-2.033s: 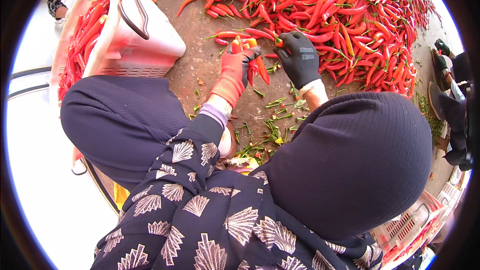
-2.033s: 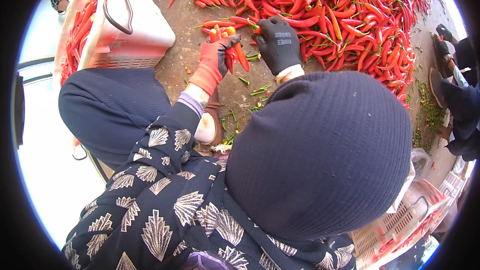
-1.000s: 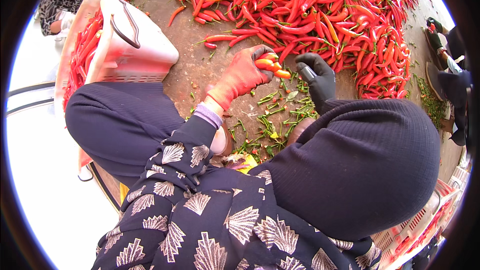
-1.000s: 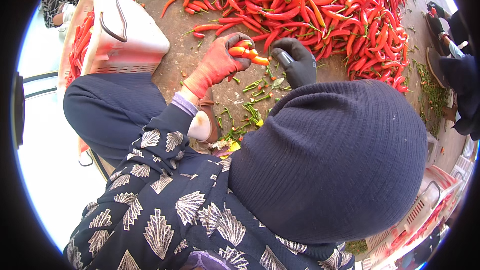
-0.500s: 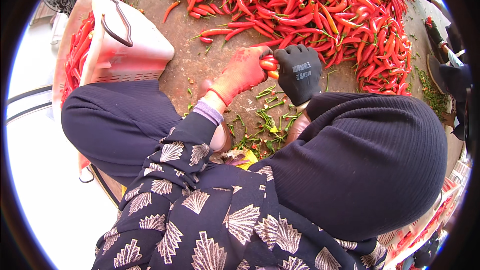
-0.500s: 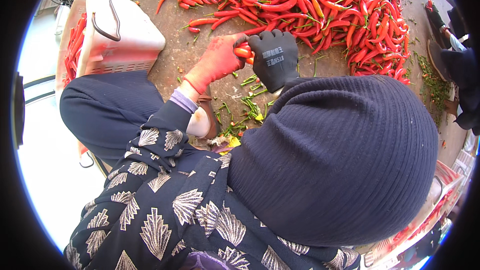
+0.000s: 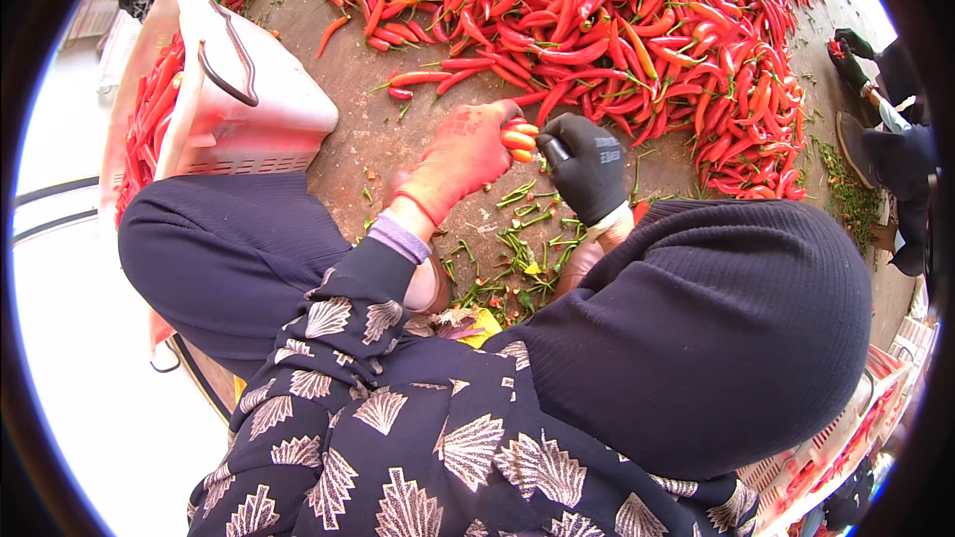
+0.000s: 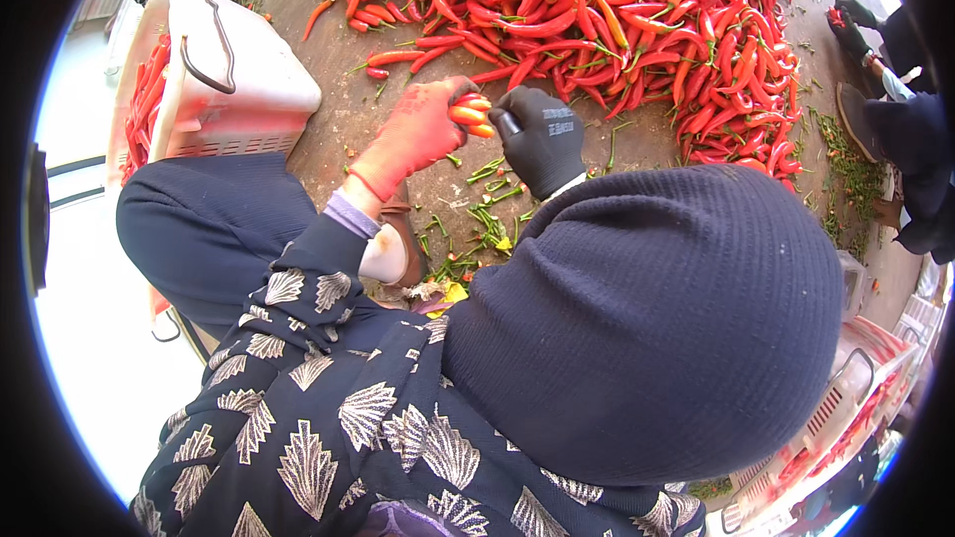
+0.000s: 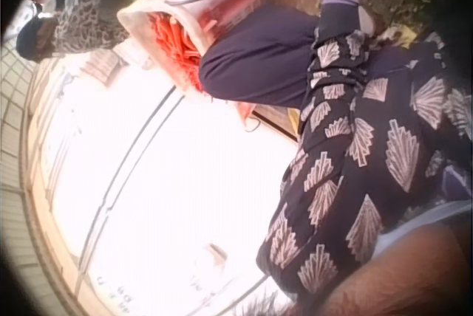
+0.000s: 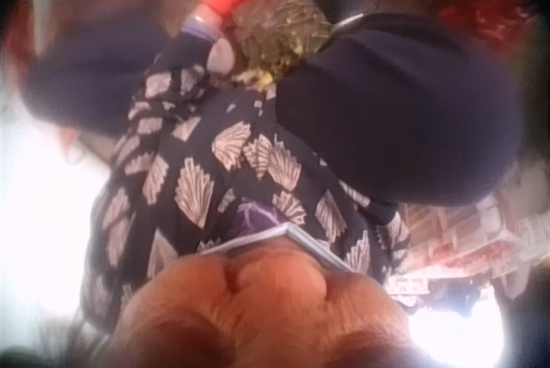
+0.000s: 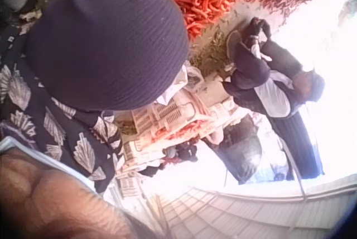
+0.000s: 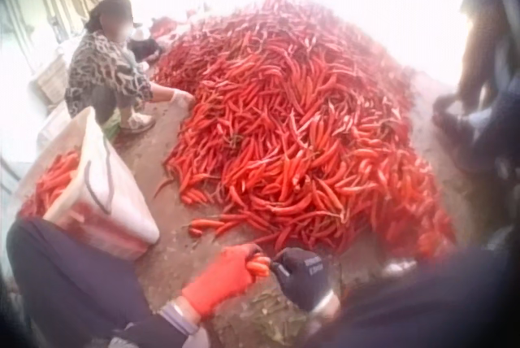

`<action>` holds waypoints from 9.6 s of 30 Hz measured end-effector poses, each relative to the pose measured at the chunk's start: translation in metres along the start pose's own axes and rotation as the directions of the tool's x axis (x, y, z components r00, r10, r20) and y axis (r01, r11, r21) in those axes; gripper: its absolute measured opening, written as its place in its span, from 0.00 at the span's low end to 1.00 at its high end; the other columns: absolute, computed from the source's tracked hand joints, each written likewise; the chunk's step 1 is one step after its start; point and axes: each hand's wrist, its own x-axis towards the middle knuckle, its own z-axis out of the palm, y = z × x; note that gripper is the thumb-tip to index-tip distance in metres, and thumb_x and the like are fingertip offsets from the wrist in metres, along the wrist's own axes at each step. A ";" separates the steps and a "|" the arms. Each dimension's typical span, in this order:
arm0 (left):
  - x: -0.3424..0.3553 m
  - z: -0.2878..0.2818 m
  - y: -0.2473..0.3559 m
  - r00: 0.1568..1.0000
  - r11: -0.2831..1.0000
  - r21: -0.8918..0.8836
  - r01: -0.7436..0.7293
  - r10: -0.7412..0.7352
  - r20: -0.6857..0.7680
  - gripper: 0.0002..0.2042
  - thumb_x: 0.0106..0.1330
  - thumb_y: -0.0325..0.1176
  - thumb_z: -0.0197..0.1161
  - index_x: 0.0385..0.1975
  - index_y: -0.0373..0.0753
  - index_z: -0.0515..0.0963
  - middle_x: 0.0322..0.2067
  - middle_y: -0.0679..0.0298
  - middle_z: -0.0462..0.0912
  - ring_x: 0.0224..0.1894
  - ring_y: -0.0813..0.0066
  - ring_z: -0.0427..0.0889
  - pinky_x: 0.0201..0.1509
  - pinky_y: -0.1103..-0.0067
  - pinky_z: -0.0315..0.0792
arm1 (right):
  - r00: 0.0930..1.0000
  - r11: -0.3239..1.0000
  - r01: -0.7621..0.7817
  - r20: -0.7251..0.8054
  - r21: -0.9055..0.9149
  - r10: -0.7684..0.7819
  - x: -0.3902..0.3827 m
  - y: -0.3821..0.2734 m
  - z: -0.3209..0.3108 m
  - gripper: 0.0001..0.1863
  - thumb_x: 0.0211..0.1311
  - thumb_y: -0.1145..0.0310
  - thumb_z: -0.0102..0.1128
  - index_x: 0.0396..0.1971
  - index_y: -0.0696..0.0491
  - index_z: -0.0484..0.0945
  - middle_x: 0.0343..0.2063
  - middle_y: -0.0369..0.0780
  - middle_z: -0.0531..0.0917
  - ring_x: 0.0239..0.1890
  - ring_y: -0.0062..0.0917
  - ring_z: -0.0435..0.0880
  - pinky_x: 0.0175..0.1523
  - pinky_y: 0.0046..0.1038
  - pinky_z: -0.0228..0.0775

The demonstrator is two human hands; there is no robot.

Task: The person sits on the ground and removes stems from red chili peppers one by one. They place the de-stemmed peppers into a white basket and discard the stems on the floor.

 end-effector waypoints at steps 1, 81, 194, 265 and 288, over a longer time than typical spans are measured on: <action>-0.002 -0.011 0.003 1.000 0.994 0.108 0.016 -0.016 -0.003 0.16 0.50 0.26 0.66 0.41 0.39 0.79 0.36 0.51 0.83 0.41 0.54 0.83 0.46 0.68 0.76 | 1.000 1.000 0.019 0.001 -0.009 -0.019 -0.002 0.000 0.001 0.04 0.54 0.71 0.64 0.27 0.55 0.78 0.23 0.44 0.79 0.27 0.36 0.80 0.32 0.32 0.69; 0.055 -0.022 0.113 0.948 0.694 -0.646 -0.318 0.228 -0.222 0.07 0.66 0.30 0.54 0.32 0.35 0.78 0.21 0.70 0.74 0.22 0.84 0.70 0.27 0.82 0.67 | 0.847 -0.002 -0.350 0.317 0.937 0.427 0.001 0.099 -0.106 0.19 0.62 0.72 0.54 0.54 0.57 0.71 0.38 0.38 0.81 0.26 0.18 0.69 0.34 0.25 0.62; 0.065 0.133 0.017 0.861 0.045 -0.863 0.503 0.068 0.505 0.08 0.69 0.34 0.51 0.40 0.40 0.75 0.27 0.67 0.79 0.23 0.81 0.74 0.24 0.83 0.67 | 0.741 0.564 -0.308 -0.178 0.766 0.647 0.003 0.098 -0.039 0.18 0.53 0.78 0.68 0.45 0.59 0.77 0.33 0.35 0.83 0.34 0.20 0.81 0.42 0.22 0.71; 0.064 0.112 0.043 0.925 0.019 -0.945 0.325 0.200 0.322 0.08 0.65 0.37 0.60 0.31 0.40 0.75 0.24 0.72 0.74 0.20 0.87 0.66 0.25 0.87 0.60 | 0.807 0.706 -0.266 -0.249 0.656 0.535 -0.020 0.074 -0.099 0.18 0.56 0.76 0.62 0.49 0.56 0.74 0.35 0.37 0.83 0.34 0.22 0.81 0.39 0.24 0.75; 0.045 0.105 -0.014 0.941 0.987 -0.086 -0.133 0.153 0.301 0.12 0.50 0.31 0.57 0.34 0.40 0.83 0.35 0.52 0.84 0.45 0.54 0.82 0.49 0.64 0.75 | 0.579 0.547 -0.415 0.675 0.727 -0.458 0.255 -0.374 0.004 0.16 0.66 0.54 0.58 0.41 0.51 0.79 0.37 0.33 0.83 0.38 0.16 0.82 0.49 0.21 0.73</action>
